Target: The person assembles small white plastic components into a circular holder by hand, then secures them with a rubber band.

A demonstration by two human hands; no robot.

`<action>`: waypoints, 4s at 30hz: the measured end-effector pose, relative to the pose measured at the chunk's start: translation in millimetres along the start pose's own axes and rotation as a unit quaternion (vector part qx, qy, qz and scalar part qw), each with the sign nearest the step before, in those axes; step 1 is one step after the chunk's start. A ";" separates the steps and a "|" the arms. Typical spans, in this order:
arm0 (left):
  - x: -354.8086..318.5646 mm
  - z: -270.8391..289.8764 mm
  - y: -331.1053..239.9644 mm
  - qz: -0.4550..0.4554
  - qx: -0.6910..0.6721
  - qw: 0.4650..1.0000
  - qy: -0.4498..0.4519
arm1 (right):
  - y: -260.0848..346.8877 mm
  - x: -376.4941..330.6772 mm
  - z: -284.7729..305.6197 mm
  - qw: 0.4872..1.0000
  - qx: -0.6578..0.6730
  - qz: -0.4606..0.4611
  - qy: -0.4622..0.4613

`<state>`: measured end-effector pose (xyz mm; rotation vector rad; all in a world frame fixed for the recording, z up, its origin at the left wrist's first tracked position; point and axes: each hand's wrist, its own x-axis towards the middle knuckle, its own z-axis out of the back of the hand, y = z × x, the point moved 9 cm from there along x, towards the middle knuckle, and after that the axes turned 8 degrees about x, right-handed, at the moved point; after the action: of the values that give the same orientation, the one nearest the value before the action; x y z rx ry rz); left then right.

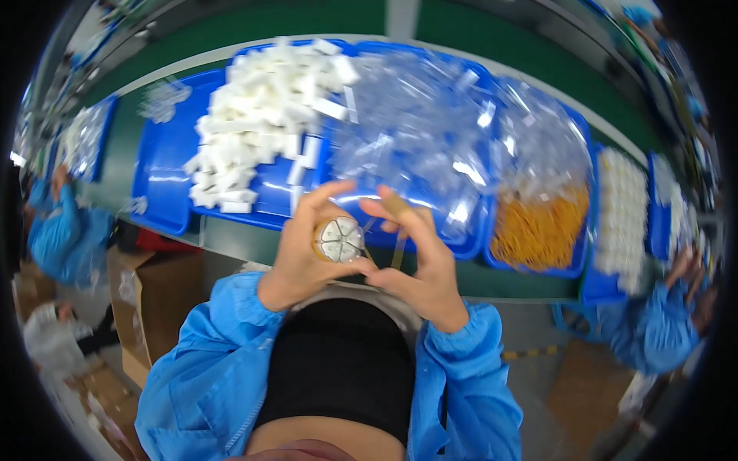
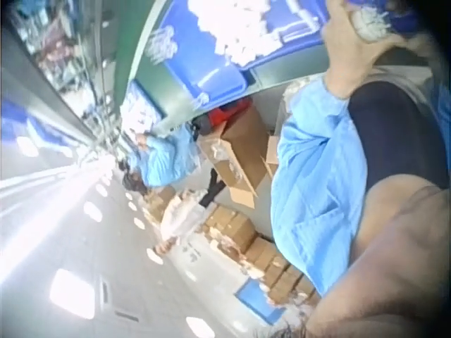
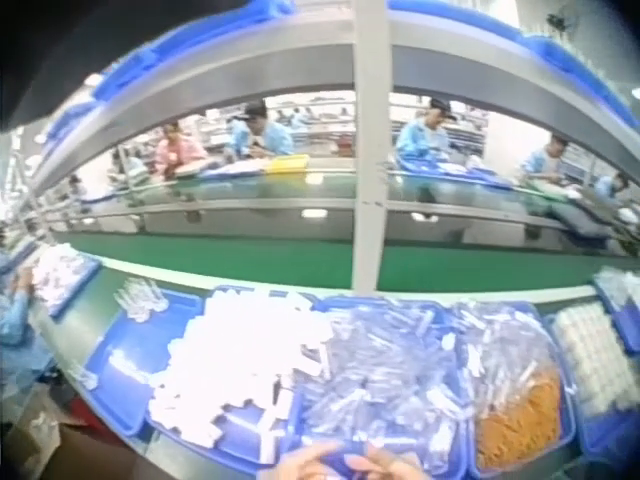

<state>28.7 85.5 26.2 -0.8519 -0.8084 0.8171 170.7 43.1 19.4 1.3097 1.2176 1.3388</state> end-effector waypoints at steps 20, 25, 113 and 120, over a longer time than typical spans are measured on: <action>-28.2 -65.2 22.9 0.289 -0.363 0.862 0.204 | 24.3 -24.7 -5.9 0.947 -0.291 0.134 0.036; -24.3 -56.3 12.0 0.187 -0.323 0.904 0.208 | 20.4 -21.8 11.8 0.969 -0.235 0.079 -0.009; -48.9 -84.0 3.7 0.294 -0.472 0.776 0.298 | 1.6 -29.0 16.2 1.000 -0.025 -0.015 -0.011; -52.2 -89.5 7.9 0.325 -0.481 0.755 0.305 | -4.3 -30.5 15.5 0.996 -0.007 -0.083 -0.011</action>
<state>79.6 16.2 -32.2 -2.2860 -0.2636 0.5906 187.8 14.5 10.4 1.1837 1.2695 1.2096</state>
